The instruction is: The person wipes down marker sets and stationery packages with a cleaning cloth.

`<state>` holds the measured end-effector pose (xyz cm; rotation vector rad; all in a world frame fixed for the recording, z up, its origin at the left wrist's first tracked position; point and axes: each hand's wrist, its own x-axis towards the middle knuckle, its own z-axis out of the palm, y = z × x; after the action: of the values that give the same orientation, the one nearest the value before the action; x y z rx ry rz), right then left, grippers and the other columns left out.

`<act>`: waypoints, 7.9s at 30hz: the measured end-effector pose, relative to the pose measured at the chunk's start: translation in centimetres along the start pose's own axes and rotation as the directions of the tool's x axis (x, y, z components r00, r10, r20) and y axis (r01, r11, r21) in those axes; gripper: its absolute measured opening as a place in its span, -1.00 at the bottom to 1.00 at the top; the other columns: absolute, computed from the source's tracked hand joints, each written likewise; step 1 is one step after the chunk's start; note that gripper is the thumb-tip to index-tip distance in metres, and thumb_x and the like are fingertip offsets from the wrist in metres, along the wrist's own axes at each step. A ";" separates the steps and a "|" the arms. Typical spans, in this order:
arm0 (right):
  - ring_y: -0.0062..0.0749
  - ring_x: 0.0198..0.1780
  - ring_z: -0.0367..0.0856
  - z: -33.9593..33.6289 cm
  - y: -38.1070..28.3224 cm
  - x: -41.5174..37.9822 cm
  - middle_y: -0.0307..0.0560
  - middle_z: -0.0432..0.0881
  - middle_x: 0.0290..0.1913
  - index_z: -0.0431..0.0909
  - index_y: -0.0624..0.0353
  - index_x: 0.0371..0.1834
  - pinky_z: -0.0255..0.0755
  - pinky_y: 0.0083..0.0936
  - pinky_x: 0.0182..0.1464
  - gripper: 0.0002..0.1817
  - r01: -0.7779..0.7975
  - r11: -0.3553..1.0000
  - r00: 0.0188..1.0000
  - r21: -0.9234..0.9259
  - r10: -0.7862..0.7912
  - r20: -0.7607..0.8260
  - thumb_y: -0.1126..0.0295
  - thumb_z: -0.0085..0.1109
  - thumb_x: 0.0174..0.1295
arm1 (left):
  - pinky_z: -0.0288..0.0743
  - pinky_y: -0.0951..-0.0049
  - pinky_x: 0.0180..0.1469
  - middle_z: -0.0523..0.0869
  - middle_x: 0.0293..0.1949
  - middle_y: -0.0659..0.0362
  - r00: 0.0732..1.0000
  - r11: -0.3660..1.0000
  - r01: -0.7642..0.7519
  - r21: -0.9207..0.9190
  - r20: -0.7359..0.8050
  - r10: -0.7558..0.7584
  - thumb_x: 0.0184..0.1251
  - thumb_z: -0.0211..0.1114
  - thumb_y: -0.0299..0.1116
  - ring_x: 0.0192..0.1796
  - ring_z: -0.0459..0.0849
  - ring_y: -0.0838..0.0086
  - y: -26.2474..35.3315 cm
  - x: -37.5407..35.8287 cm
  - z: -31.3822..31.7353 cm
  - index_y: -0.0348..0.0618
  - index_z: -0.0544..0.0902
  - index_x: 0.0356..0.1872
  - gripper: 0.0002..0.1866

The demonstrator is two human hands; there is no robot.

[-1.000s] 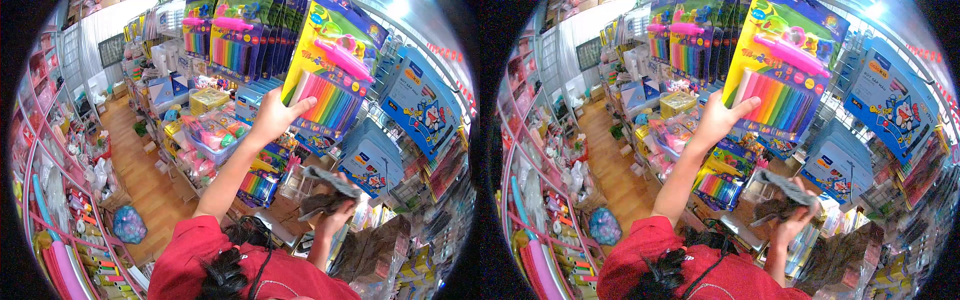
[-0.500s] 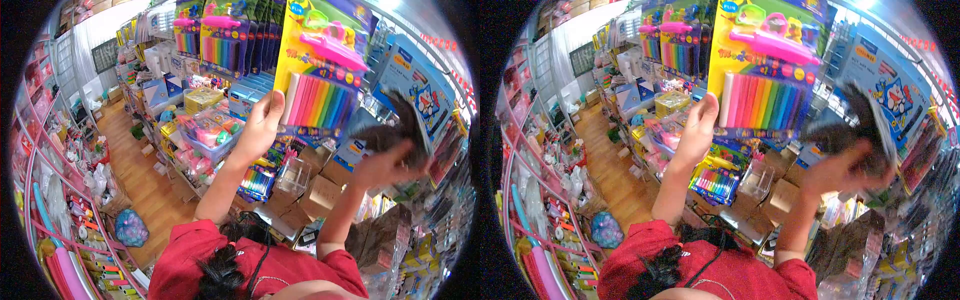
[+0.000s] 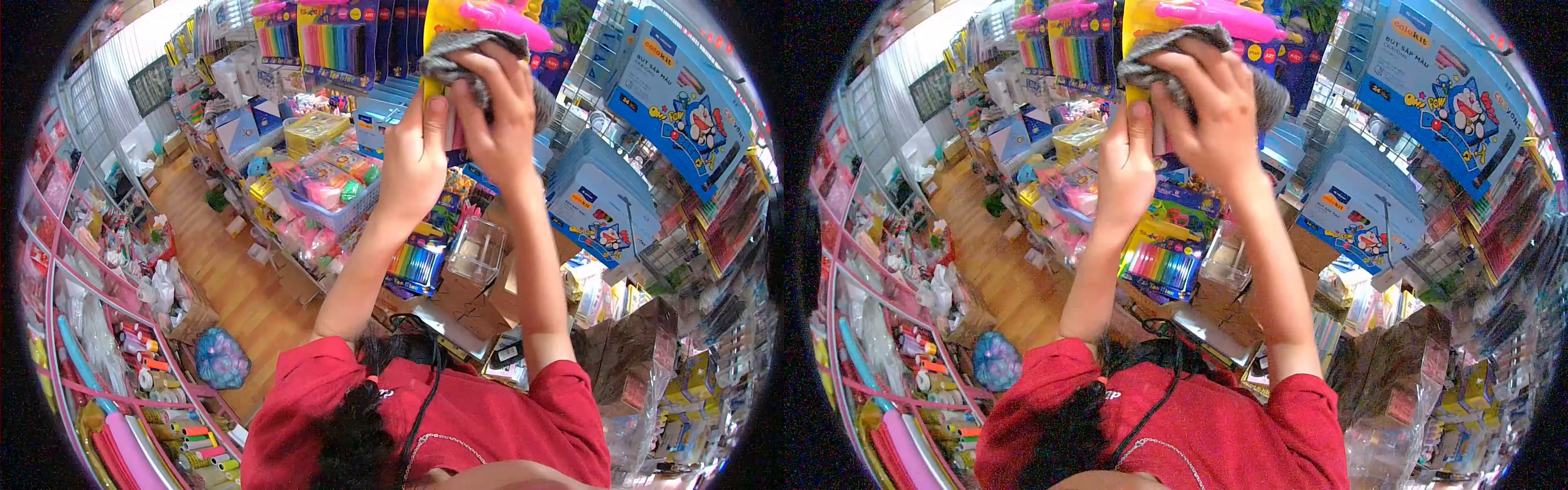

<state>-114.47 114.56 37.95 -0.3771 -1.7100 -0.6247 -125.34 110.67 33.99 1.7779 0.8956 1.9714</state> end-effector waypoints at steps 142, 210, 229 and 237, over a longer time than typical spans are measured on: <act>-0.30 -0.14 0.50 -5.1 1.4 1.7 -0.05 0.56 -0.17 0.49 0.26 -0.09 0.35 -0.33 -0.05 -0.74 -0.131 0.991 0.947 0.037 0.136 -0.292 0.40 0.00 0.19 | 0.30 0.20 -0.60 0.53 -0.64 -0.13 0.985 0.981 -0.140 0.135 -0.085 0.153 0.44 -0.09 -0.18 -0.57 0.57 -0.01 0.3 -1.4 -0.4 -0.30 0.43 0.03 -0.62; -0.07 -0.07 0.51 -4.2 3.1 8.9 0.04 0.54 -0.11 0.49 0.30 -0.11 0.35 -0.36 0.00 -0.67 -0.099 0.979 0.995 -0.177 0.096 -0.022 0.40 0.18 0.06 | 0.11 0.40 -0.63 0.36 -0.75 0.10 0.985 0.985 -0.134 0.111 -0.097 0.144 0.41 -0.03 -0.14 -0.69 0.34 0.51 1.9 -1.8 -3.3 -0.35 0.48 -0.36 -0.61; 0.01 0.01 0.45 -5.1 10.1 9.1 0.13 0.51 -0.04 0.41 0.25 0.05 0.30 -0.30 0.06 -0.63 -0.117 0.986 0.981 -0.119 0.133 0.140 0.29 0.05 0.23 | 0.26 0.29 -0.64 0.50 -0.69 -0.06 0.974 0.962 -0.226 0.155 0.005 0.227 0.41 -0.03 -0.24 -0.66 0.55 0.13 2.7 -1.0 -3.8 -0.28 0.49 -0.08 -0.69; 0.05 0.03 0.40 -2.6 3.8 12.1 0.12 0.46 -0.08 0.37 0.27 -0.02 0.29 -0.28 0.05 -0.59 0.240 0.967 0.968 -0.090 -0.230 0.102 0.31 0.15 0.10 | 0.31 0.29 -0.62 0.53 -0.66 -0.07 0.979 0.966 -0.202 0.160 0.023 0.201 0.42 -0.04 -0.26 -0.60 0.59 0.09 1.0 -1.0 -2.4 -0.31 0.46 -0.01 -0.67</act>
<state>-113.07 115.07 50.82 -0.2787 -1.8301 -0.8819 -127.40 108.78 33.86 2.0382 0.9279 2.0652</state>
